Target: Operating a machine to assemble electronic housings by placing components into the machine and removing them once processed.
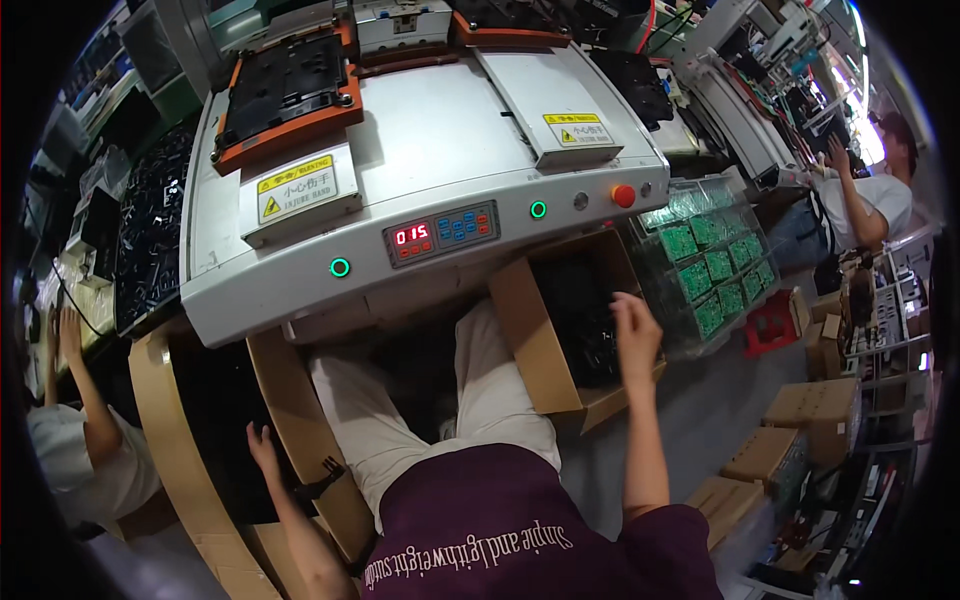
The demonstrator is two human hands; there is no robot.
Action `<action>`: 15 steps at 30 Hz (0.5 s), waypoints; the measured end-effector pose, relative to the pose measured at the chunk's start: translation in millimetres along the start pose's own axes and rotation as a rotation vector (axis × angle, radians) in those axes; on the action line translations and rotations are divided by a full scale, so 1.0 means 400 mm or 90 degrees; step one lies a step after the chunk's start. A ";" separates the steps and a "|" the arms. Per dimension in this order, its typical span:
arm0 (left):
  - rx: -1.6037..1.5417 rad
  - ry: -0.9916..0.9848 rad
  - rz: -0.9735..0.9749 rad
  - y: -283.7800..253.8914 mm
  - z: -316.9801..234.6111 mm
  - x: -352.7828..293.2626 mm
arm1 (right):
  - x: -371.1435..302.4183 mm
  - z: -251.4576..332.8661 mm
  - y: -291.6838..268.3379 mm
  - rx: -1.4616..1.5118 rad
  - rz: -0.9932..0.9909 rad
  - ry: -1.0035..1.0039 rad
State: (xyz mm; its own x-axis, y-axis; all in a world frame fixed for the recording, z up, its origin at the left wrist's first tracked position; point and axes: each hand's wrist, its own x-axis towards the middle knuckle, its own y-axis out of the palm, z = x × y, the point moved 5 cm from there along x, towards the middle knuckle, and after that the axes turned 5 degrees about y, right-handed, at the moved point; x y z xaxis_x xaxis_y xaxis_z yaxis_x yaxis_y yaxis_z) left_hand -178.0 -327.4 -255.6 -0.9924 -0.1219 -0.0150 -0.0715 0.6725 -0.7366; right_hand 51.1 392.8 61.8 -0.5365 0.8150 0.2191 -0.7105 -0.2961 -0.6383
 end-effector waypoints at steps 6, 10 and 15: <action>-0.122 -0.037 -0.178 -0.137 -0.118 -0.050 | 0.047 -0.253 -0.045 -0.176 0.096 0.053; -0.171 -0.048 -0.286 -0.260 -0.258 -0.078 | 0.003 -0.332 0.056 -0.103 0.282 0.061; -0.277 -0.011 -0.374 -0.368 -0.452 -0.133 | -0.015 -0.368 0.101 -0.126 0.249 0.107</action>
State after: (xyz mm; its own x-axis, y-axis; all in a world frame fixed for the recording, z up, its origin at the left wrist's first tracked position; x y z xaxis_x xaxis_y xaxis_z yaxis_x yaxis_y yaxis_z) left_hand -132.8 -287.9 -23.9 -0.7767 -0.5611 0.2862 -0.6284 0.7212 -0.2915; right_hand 92.7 449.3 -74.0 -0.6533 0.7358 -0.1783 -0.3610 -0.5097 -0.7810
